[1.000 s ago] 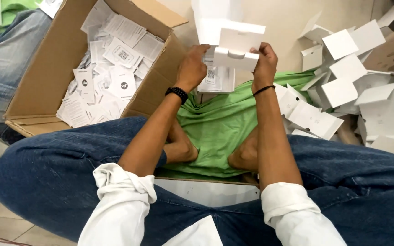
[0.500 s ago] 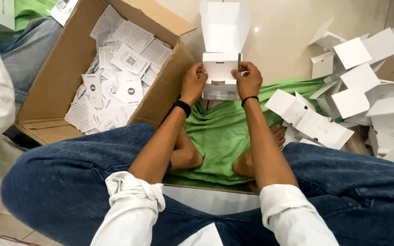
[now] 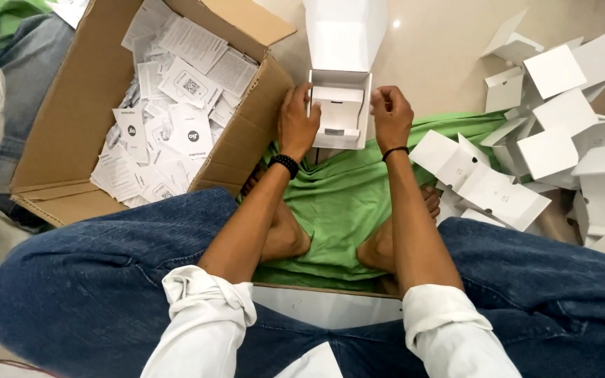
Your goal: The person packages small electronic devices and instruction manuals into white product boxes and then places these into a larger cardboard shipping box.
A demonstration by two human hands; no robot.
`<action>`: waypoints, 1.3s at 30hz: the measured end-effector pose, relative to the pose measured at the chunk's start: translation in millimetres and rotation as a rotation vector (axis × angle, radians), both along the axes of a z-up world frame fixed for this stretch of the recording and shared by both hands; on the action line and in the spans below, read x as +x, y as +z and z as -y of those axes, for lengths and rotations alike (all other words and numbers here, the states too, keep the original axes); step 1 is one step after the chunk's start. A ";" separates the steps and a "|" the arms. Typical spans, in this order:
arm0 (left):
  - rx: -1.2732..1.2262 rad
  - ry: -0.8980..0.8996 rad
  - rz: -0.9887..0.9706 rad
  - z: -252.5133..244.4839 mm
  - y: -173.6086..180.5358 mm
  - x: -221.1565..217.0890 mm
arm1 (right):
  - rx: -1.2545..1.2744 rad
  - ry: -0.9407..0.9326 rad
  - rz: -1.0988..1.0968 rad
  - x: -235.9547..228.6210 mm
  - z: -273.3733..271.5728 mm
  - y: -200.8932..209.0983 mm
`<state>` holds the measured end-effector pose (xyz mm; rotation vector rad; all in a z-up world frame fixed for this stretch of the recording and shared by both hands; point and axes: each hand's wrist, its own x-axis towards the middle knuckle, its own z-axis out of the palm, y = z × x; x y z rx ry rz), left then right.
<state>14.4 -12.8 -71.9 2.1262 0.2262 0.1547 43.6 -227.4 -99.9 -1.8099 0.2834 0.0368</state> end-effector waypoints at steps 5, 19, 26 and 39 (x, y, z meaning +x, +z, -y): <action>0.077 -0.027 0.085 -3.8 -20.4 -6.0 | -0.437 0.222 0.184 -17.5 -19.4 33.5; 0.004 -0.031 0.019 -5.3 -36.1 -11.3 | -1.133 0.732 0.215 -18.8 -75.8 44.5; 0.031 -0.063 -0.029 -1.5 -17.3 -13.4 | -1.063 0.546 0.259 -18.3 -71.3 16.9; 0.038 -0.161 0.265 102.9 110.6 12.3 | -1.007 0.394 0.196 5.1 32.3 161.8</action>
